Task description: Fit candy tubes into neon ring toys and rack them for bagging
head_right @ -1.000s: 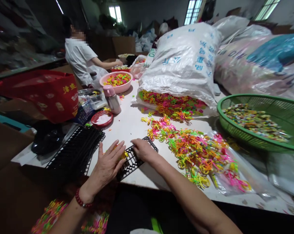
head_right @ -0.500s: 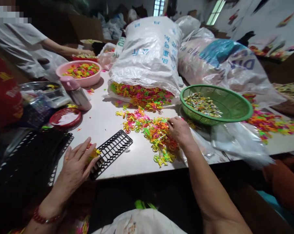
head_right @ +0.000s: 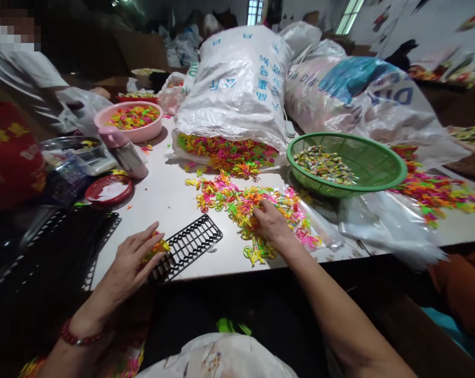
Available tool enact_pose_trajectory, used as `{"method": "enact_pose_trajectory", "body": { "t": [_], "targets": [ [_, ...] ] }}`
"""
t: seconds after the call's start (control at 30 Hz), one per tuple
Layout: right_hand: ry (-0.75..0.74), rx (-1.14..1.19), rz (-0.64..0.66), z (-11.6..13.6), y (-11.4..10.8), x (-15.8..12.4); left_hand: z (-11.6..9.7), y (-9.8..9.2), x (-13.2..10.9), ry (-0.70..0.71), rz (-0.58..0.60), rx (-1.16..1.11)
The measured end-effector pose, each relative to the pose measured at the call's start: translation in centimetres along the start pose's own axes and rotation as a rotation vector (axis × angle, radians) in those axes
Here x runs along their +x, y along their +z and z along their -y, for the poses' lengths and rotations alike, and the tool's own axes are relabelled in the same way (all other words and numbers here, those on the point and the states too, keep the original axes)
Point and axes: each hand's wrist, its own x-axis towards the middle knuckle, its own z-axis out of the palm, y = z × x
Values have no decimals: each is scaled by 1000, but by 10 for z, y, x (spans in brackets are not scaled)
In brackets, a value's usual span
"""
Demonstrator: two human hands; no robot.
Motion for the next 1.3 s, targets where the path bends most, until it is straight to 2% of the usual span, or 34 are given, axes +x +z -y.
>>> {"method": "enact_pose_trajectory", "body": {
  "t": [0.1,0.2,0.37,0.53,0.67,0.8,0.97,1.1,1.2,1.3],
  "targets": [
    [1,137,-72,12,2,4,-12,-2,0,-5,15,126],
    [-3,394,-78,37,9,8,-21,-3,1,-11,19,189],
    [3,665,79,95,36,14,-25,-5,1,-53,51,139],
    [149,900,201,147,67,24,-21,-6,0,-122,65,-10],
    [133,919,242,173,86,39,-20,-6,-1,-142,73,-80],
    [31,863,237,183,97,53,-21,-6,-1,-139,72,-96],
    [-132,777,340,179,100,60,-20,-9,-1,-125,82,-71],
    [-230,651,385,176,101,61,-30,-12,0,-159,126,85],
    [-309,570,409,177,104,62,-37,-15,2,-231,57,217],
    [-316,513,426,182,106,64,-33,-11,6,-132,27,197]
  ]
}}
